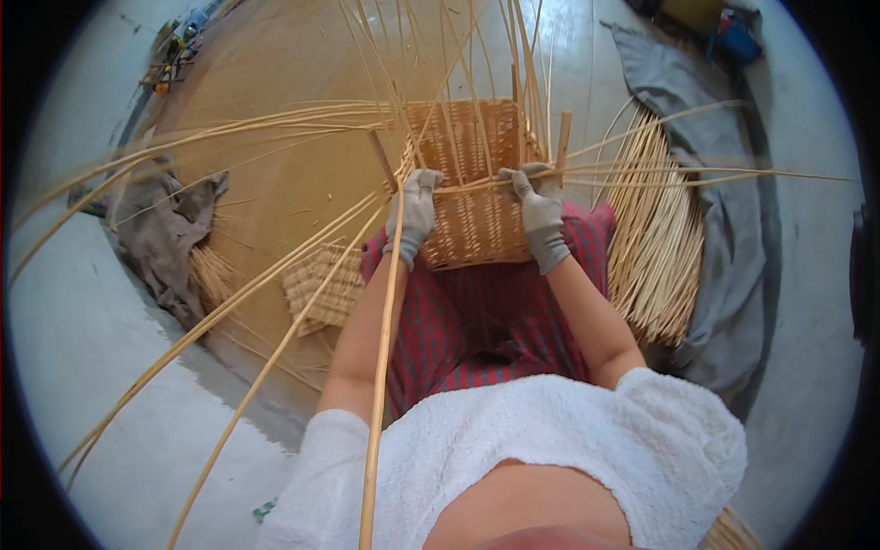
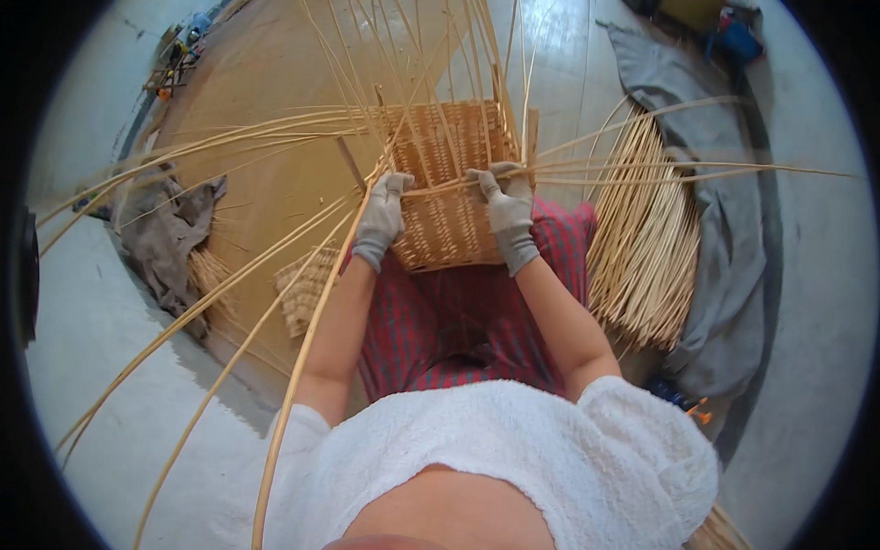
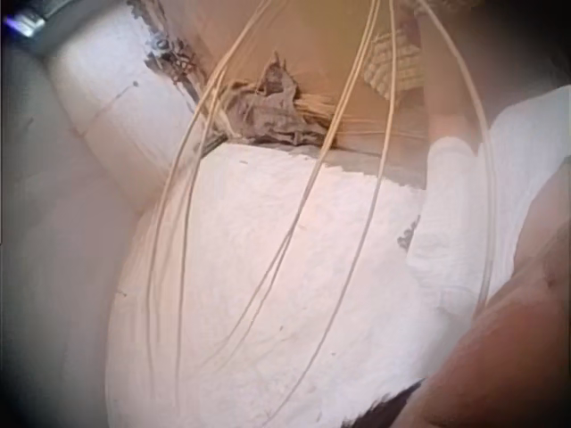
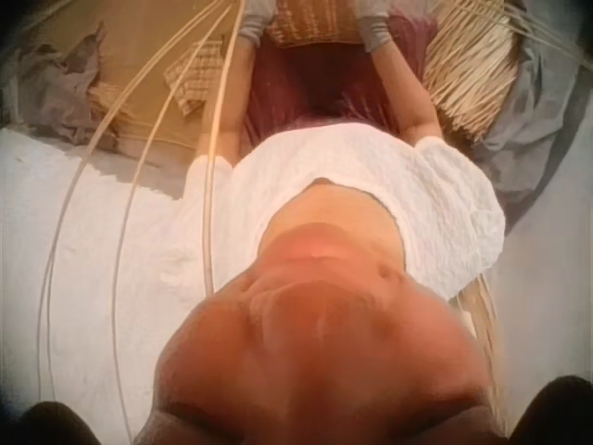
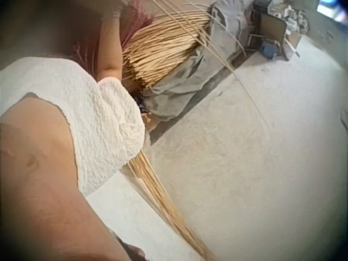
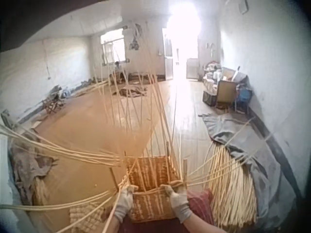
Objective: The person weaves a basket by hand, interlacing thin bamboo strips through vertical stakes. They repeatedly adjust the basket's position and pull the strips tight to maintain the weave pattern.
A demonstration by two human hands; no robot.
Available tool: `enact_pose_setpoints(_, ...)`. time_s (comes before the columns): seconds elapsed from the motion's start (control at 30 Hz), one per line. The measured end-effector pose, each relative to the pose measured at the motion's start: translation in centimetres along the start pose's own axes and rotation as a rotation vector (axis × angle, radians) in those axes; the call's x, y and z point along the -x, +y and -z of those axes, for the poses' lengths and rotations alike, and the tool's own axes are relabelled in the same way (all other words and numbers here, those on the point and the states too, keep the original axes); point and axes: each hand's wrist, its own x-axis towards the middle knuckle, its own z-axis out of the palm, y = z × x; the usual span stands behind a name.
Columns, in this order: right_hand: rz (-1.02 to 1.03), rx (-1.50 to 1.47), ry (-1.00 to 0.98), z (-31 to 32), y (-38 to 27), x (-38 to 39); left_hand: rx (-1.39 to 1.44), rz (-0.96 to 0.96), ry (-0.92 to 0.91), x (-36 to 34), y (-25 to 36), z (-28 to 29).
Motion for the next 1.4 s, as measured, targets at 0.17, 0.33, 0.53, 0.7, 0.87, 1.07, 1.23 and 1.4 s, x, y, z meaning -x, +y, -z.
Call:
enact_pose_setpoints(0.17, -0.118, 0.152, 0.092, 2.4, -1.7, -0.5, 0.267, 0.228, -0.177, 1.1, 4.5, -0.5)
enact_pose_setpoints(0.33, 0.597, 0.898, -0.267, -6.6, -5.0, -6.5, 0.176, 0.33, -0.074, 0.5, 4.7, -2.2)
enact_pose_setpoints(0.53, 0.336, 0.347, -0.365, -2.1, -2.5, -6.3, 0.231, 0.363, -0.08, 0.1, 4.9, -1.1)
enact_pose_setpoints(0.7, 0.291, 0.006, -0.174, 2.8, -0.2, -0.9, 0.509, 0.386, -0.031, 0.2, 5.8, -1.6)
enact_pose_setpoints(0.87, 0.317, 0.252, -0.24, -1.6, -2.4, 4.7, 0.305, 0.508, 0.031, 0.3, 7.6, -2.5)
enact_pose_setpoints(1.07, 0.201, 0.187, 0.236, 7.2, -8.7, -0.8, 0.298, -0.185, 0.35, 2.3, 9.2, -5.6)
enact_pose_setpoints(1.23, 0.222, 0.373, 0.032, 7.6, -10.0, -3.8, 0.13, 0.234, -0.378, -1.1, 10.1, -6.9)
enact_pose_setpoints(1.4, 0.674, 1.118, -0.231, -3.1, -10.4, -10.6, 0.007, 0.172, -0.142, -1.5, 7.4, -9.5)
